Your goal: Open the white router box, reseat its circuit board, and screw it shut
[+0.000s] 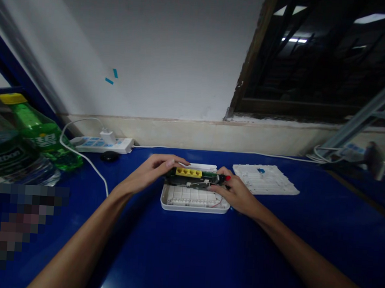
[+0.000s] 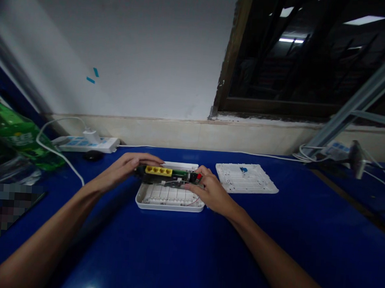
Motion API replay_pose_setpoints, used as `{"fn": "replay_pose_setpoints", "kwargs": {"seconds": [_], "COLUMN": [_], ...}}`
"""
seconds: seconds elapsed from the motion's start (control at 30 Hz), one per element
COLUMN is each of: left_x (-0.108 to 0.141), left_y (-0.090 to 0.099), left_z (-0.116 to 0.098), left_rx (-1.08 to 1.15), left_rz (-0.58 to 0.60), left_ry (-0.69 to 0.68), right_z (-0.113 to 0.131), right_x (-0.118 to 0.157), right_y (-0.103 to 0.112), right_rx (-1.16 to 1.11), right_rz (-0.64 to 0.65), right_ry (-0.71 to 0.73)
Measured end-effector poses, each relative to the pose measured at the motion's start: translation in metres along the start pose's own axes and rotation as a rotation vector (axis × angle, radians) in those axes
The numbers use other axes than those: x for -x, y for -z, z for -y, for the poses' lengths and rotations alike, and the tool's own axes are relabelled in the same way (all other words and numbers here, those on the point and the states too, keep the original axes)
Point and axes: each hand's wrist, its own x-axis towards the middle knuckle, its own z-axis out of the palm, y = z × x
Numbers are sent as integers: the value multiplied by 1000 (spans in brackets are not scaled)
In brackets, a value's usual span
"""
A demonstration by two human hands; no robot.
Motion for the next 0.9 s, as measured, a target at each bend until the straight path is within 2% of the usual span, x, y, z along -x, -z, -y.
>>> {"fn": "replay_pose_setpoints", "kwargs": {"seconds": [0.07,0.23,0.43,0.53,0.73,0.8,0.9], "left_x": [-2,-9,-12,-12,-13,-13,-13], "left_y": [-4,-15,-20,-20,-19,-21,-25], "left_z": [3,14,19,22,30,29,27], "left_rx": [13,71,194,255,290,302,312], "left_rz": [-49,-134,-162,-171,-163,-162,-181], "left_ry": [-35,59,194,244,266,283,302], "right_z": [1,4,13,14,12,11,12], "right_x": [-1,-4,-8,-9,-9,-9,-8], "right_y": [-1,6,26,33,39,40,38], "right_rx": [-6,-103,-76,-137,-197,-202,-62], "right_rz": [13,-11,34,82,108,71,-68], "right_ry": [-18,-69,-105,-181,-216,-253,-227]}}
